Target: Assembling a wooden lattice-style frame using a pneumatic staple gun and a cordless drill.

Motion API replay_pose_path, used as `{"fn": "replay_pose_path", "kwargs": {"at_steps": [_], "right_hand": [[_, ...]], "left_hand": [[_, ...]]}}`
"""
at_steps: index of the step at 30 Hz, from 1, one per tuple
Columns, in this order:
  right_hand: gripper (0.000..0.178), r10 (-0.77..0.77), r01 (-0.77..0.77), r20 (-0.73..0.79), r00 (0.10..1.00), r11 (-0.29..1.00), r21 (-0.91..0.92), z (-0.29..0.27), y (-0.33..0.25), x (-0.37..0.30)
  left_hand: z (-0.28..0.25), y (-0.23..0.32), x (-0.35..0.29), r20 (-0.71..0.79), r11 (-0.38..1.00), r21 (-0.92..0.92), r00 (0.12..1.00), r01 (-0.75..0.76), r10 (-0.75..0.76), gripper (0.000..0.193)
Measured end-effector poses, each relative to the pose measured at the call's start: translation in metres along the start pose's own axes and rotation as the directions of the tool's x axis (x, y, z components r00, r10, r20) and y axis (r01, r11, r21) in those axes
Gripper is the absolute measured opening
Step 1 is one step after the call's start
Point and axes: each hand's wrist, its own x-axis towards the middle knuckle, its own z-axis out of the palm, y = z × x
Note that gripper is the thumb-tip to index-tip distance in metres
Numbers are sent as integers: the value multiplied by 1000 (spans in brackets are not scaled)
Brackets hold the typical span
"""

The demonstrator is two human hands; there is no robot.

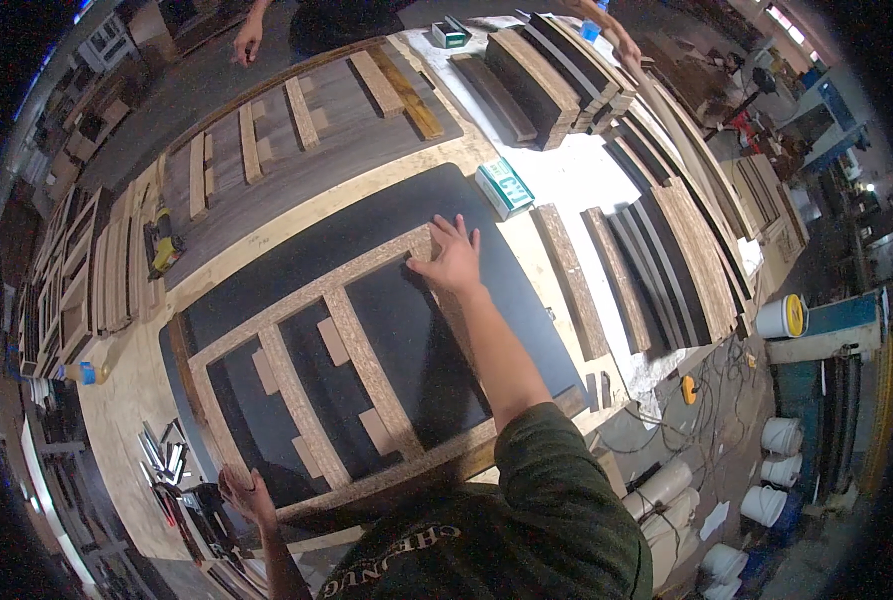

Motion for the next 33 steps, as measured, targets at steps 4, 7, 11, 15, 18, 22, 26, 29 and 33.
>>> {"fn": "replay_pose_path", "kwargs": {"at_steps": [4,7,11,15,18,22,26,29,33], "right_hand": [[89,39,-39,-10,999,999,0,-3,-4,-2],[93,51,-51,3,999,999,0,-12,-17,-4],[89,10,-6,47,999,997,-77,-11,-13,-5],[83,8,0,79,997,995,-98,-10,3,1],[79,-10,19,111,994,996,-88,0,-5,4],[60,-211,199,-114,971,975,-102,5,-27,1],[75,-66,85,174,983,991,-105,-18,14,13],[71,-125,-23,265,956,869,495,-14,65,10],[70,-101,-99,175,979,513,853,-47,20,-84]], "left_hand": [[-3,5,1,-1,1000,4,1000,20,-20,67],[0,-2,1,-13,1000,3,1000,-7,7,67],[1,3,1,-20,999,19,999,-26,27,68],[2,13,2,-10,1000,13,1000,-6,7,67],[-6,11,0,-16,999,15,999,40,-39,65],[-12,3,-9,-128,993,-120,991,19,-35,62],[-13,26,6,-128,995,-90,991,-50,38,64],[-16,27,9,-233,976,-204,972,-79,30,58],[-37,-43,6,-473,917,-398,848,36,-239,40]]}}
